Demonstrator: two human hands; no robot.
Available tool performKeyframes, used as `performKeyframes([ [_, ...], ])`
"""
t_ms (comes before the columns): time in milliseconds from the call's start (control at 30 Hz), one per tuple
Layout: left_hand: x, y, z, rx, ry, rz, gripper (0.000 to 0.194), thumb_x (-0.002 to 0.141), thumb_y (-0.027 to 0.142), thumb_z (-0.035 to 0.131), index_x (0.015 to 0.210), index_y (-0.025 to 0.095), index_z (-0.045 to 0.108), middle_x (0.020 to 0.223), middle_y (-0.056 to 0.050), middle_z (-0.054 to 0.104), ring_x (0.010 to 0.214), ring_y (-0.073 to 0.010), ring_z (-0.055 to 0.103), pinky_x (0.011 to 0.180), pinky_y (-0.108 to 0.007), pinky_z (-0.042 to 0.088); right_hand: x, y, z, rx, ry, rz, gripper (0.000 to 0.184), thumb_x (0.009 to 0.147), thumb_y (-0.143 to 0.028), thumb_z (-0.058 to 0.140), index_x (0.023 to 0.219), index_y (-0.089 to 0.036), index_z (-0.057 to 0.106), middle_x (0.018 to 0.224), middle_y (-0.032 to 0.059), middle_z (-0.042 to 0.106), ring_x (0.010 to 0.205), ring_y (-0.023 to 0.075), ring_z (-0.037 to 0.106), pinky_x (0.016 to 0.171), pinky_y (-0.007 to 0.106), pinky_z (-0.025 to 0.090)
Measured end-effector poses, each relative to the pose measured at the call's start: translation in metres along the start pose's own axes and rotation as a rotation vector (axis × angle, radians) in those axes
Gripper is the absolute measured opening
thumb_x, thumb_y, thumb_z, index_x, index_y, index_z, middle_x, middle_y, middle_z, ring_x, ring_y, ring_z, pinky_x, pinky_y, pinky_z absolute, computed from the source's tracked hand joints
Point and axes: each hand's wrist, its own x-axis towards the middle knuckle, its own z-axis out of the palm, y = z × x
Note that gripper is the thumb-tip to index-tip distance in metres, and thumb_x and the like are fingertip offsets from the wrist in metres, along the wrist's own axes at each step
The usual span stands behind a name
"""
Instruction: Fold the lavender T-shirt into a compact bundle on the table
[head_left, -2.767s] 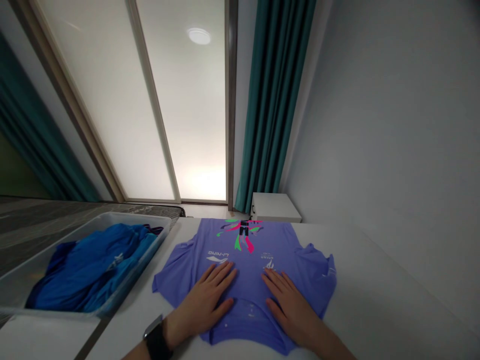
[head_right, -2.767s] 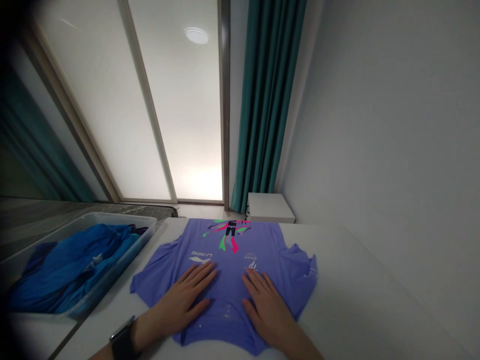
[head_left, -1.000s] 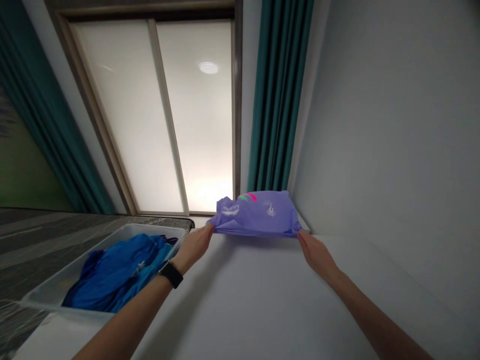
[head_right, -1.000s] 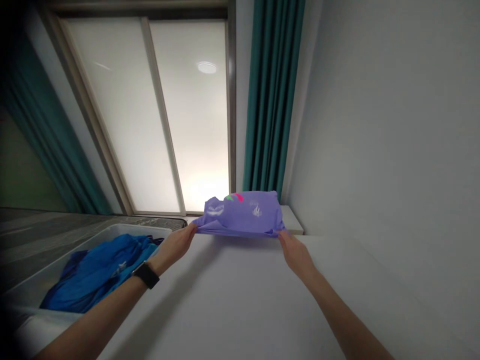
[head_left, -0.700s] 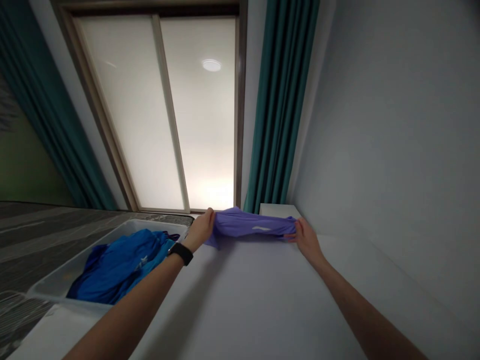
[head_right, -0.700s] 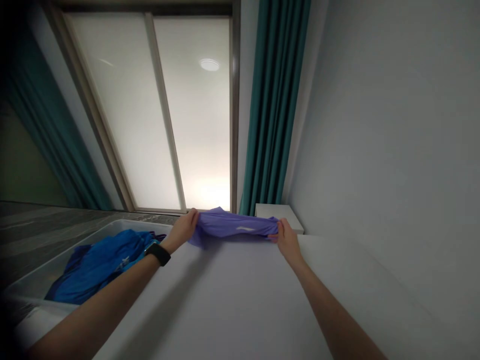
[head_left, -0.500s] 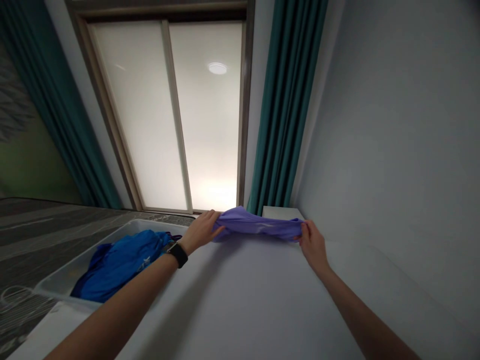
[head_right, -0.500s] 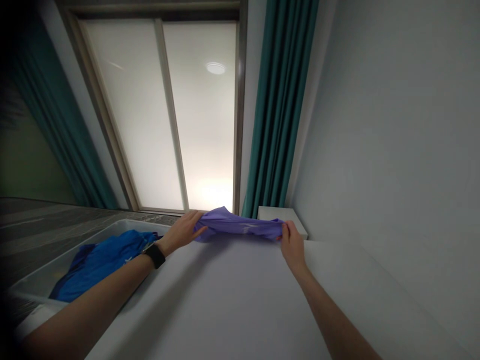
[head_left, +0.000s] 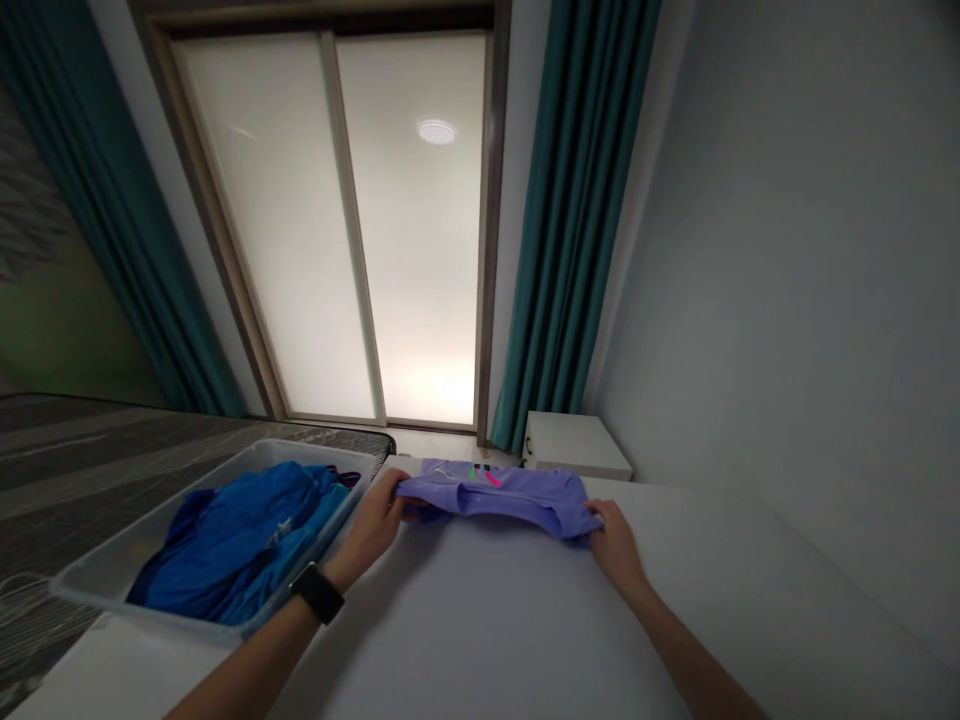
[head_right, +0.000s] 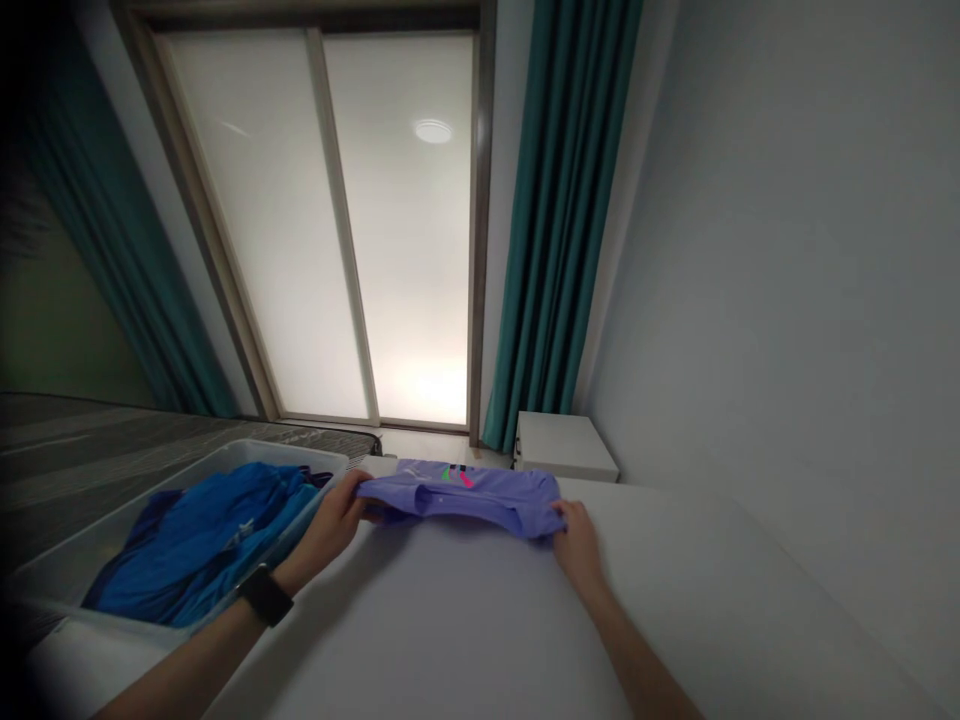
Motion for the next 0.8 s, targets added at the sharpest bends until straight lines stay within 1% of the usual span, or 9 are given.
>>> performKeyframes([
  [100, 0.015, -0.007, 0.008, -0.025, 0.060, -0.131, 0.011, 0.091, 0.032, 0.039, 0.095, 0.023, 0.044, 0.092, -0.004, 0.065, 0.069, -0.0198, 0.068, 0.057, -0.034, 0.057, 0.019, -0.008, 0.010, 0.109, 0.077, 0.118, 0.033, 0.076, -0.026, 0.039, 0.104, -0.019, 0.056, 0.069, 0.0021, 0.066, 0.058, 0.0197, 0.063, 0.054, 0.032, 0.052],
  [133, 0.022, -0.010, 0.012, 0.020, 0.057, -0.165, 0.012, 0.092, 0.031, 0.034, 0.096, 0.024, 0.042, 0.093, -0.005, 0.065, 0.067, -0.0189, 0.068, 0.057, -0.033, 0.056, 0.022, -0.012, 0.015, 0.144, 0.093, 0.143, 0.036, 0.077, -0.027, 0.036, 0.108, -0.019, 0.053, 0.068, 0.0007, 0.066, 0.052, 0.0182, 0.062, 0.049, 0.030, 0.050],
  [200, 0.036, -0.016, 0.019, 0.187, 0.033, -0.169, 0.016, 0.093, 0.026, 0.027, 0.096, 0.024, 0.042, 0.090, -0.005, 0.067, 0.065, -0.0184, 0.067, 0.059, -0.032, 0.054, 0.029, -0.018, 0.023, 0.201, 0.113, 0.161, 0.038, 0.079, -0.027, 0.032, 0.112, -0.020, 0.049, 0.073, 0.0012, 0.069, 0.050, 0.0163, 0.061, 0.047, 0.028, 0.050],
  [300, 0.060, -0.019, 0.022, 0.405, -0.027, -0.089, 0.015, 0.090, 0.024, 0.032, 0.087, 0.023, 0.046, 0.078, -0.004, 0.066, 0.070, -0.0208, 0.067, 0.067, -0.032, 0.050, 0.049, -0.026, 0.022, 0.221, 0.114, 0.144, 0.035, 0.078, -0.029, 0.034, 0.106, -0.021, 0.053, 0.080, 0.0026, 0.071, 0.057, 0.0162, 0.063, 0.052, 0.029, 0.052],
  [400, 0.090, -0.010, 0.017, 0.467, -0.060, -0.020, 0.008, 0.086, 0.025, 0.043, 0.080, 0.023, 0.049, 0.071, -0.003, 0.064, 0.074, -0.0228, 0.065, 0.074, -0.033, 0.047, 0.084, -0.032, 0.002, 0.150, 0.115, 0.105, 0.031, 0.072, -0.025, 0.039, 0.095, -0.020, 0.059, 0.072, 0.0023, 0.068, 0.065, 0.0188, 0.064, 0.061, 0.031, 0.053],
  [500, 0.123, 0.005, 0.007, 0.498, -0.047, 0.064, 0.018, 0.091, 0.029, 0.035, 0.090, 0.022, 0.052, 0.078, -0.004, 0.065, 0.079, -0.0220, 0.064, 0.077, -0.033, 0.046, 0.119, -0.042, -0.025, 0.024, 0.144, 0.025, 0.033, 0.070, -0.019, 0.040, 0.096, -0.020, 0.060, 0.083, 0.0056, 0.069, 0.082, 0.0224, 0.064, 0.078, 0.035, 0.051],
  [567, 0.139, 0.013, 0.000, 0.506, -0.048, 0.104, 0.027, 0.094, 0.032, 0.029, 0.097, 0.021, 0.053, 0.081, -0.004, 0.065, 0.078, -0.0206, 0.063, 0.075, -0.031, 0.047, 0.134, -0.048, -0.041, -0.054, 0.146, -0.037, 0.037, 0.069, -0.016, 0.041, 0.101, -0.020, 0.060, 0.093, 0.0079, 0.069, 0.094, 0.0245, 0.062, 0.087, 0.036, 0.047],
  [667, 0.151, 0.017, -0.008, 0.530, -0.069, 0.125, 0.032, 0.094, 0.034, 0.029, 0.097, 0.020, 0.057, 0.080, -0.004, 0.067, 0.077, -0.0206, 0.064, 0.073, -0.031, 0.048, 0.141, -0.052, -0.054, -0.153, 0.078, -0.108, 0.037, 0.069, -0.012, 0.042, 0.099, -0.020, 0.062, 0.094, 0.0082, 0.069, 0.097, 0.0250, 0.061, 0.090, 0.034, 0.044],
  [800, 0.141, 0.009, -0.009, 0.582, -0.078, 0.119, 0.037, 0.090, 0.031, 0.029, 0.089, 0.016, 0.063, 0.087, -0.010, 0.070, 0.088, -0.0261, 0.064, 0.080, -0.036, 0.049, 0.131, -0.040, -0.059, -0.255, -0.017, -0.122, 0.037, 0.071, -0.010, 0.040, 0.097, -0.021, 0.064, 0.088, 0.0068, 0.071, 0.090, 0.0232, 0.064, 0.085, 0.032, 0.046],
])
